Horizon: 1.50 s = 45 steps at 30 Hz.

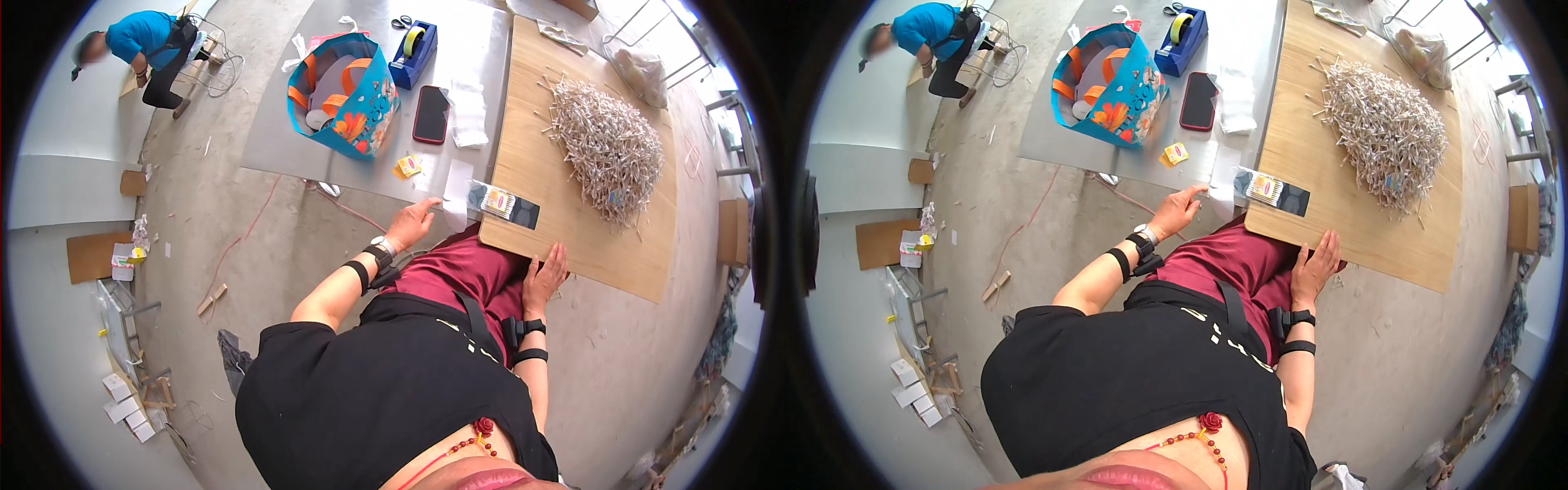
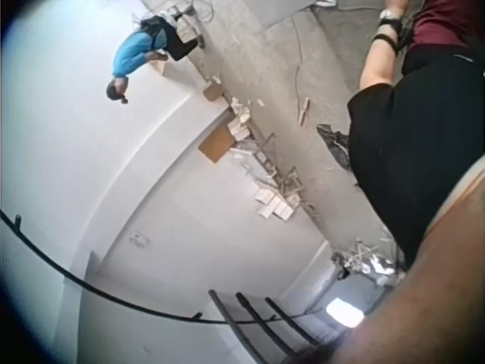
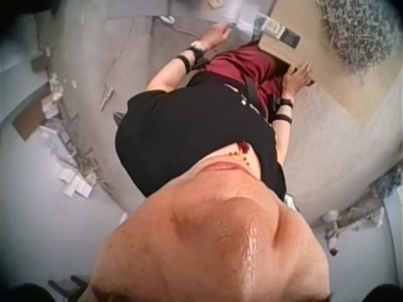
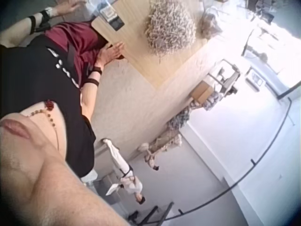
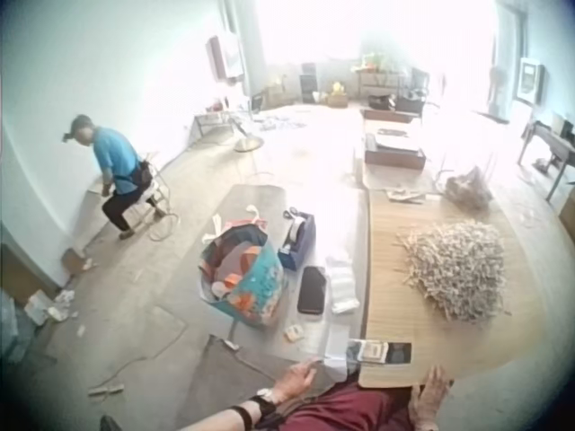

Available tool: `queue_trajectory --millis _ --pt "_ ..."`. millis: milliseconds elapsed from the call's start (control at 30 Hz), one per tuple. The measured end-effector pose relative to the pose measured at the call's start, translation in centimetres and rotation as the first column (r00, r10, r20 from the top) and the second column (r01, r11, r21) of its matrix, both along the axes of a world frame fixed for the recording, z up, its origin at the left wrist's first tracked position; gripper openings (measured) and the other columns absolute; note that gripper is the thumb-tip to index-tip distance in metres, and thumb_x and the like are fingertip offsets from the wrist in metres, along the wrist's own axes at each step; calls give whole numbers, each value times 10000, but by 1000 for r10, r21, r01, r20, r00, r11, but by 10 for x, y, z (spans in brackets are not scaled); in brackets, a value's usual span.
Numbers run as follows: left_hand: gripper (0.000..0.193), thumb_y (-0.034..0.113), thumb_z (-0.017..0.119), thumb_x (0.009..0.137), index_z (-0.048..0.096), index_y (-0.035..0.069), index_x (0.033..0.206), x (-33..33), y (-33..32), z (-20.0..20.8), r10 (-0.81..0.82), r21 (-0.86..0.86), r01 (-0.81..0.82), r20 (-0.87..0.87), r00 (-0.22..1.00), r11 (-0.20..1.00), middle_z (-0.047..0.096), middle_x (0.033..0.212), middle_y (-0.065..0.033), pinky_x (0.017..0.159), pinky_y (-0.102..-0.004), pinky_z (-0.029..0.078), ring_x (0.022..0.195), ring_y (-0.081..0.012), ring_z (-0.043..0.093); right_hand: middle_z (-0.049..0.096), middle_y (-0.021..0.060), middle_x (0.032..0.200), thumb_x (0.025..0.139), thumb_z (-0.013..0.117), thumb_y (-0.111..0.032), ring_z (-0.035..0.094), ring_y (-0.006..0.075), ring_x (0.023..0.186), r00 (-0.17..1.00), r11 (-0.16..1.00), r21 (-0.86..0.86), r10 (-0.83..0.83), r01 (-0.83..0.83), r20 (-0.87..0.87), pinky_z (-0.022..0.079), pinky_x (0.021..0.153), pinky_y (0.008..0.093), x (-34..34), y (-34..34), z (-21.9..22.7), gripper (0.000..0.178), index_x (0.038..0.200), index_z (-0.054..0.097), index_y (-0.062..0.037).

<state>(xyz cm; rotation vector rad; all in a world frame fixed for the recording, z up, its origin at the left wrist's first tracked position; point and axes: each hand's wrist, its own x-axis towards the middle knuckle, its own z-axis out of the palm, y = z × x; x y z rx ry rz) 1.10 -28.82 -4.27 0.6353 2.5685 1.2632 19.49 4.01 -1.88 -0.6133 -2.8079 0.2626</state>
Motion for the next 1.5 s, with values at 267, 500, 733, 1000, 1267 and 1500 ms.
queue_trajectory --millis 267,500,733,1000,1267,1500 --pt "320 151 642 999 645 105 1316 1 3 -1 -17 59 28 -167 986 998 702 874 -186 758 -468 549 816 -384 695 356 164 1662 1078 533 -372 278 324 1569 1000 1000 17 1 -1 -5 220 1282 492 1 0 1 672 1611 340 -11" --pt "310 163 641 997 658 113 1302 3 4 13 -4 -57 2 -36 999 998 718 939 -200 773 -468 549 858 -393 698 357 155 1662 1076 533 -377 277 321 1569 1000 1000 2 -11 11 -10 211 1284 491 3 0 1 678 1614 335 -13" --pt "312 160 651 988 660 121 1298 3 1 4 19 -34 -22 -76 997 999 714 914 -202 770 -474 549 842 -398 698 343 150 1674 1072 537 -376 260 309 1580 999 1000 4 2 -2 -33 199 1289 486 3 1 1 686 1620 328 -19" --pt "322 155 662 985 647 129 1307 1 -6 -11 13 -77 -23 -134 991 997 717 906 -189 746 -463 555 836 -387 709 307 168 1701 1075 524 -380 243 310 1595 998 1000 -3 -20 20 -63 175 1297 502 4 -4 -3 686 1626 326 -24" --pt "318 153 635 991 646 132 1308 -3 7 -2 -22 -118 21 -10 1000 993 728 994 -203 797 -493 557 896 -401 714 369 183 1662 1060 544 -380 290 330 1572 991 997 -9 -79 79 -111 208 1283 519 14 -5 7 656 1575 400 0" --pt "303 137 645 979 669 124 1280 -5 11 0 -22 -147 20 -8 1000 989 731 905 -195 780 -481 557 839 -391 719 395 192 1639 1054 560 -376 321 331 1556 981 994 -59 -106 97 -163 222 1278 524 18 -4 11 651 1567 416 -3"
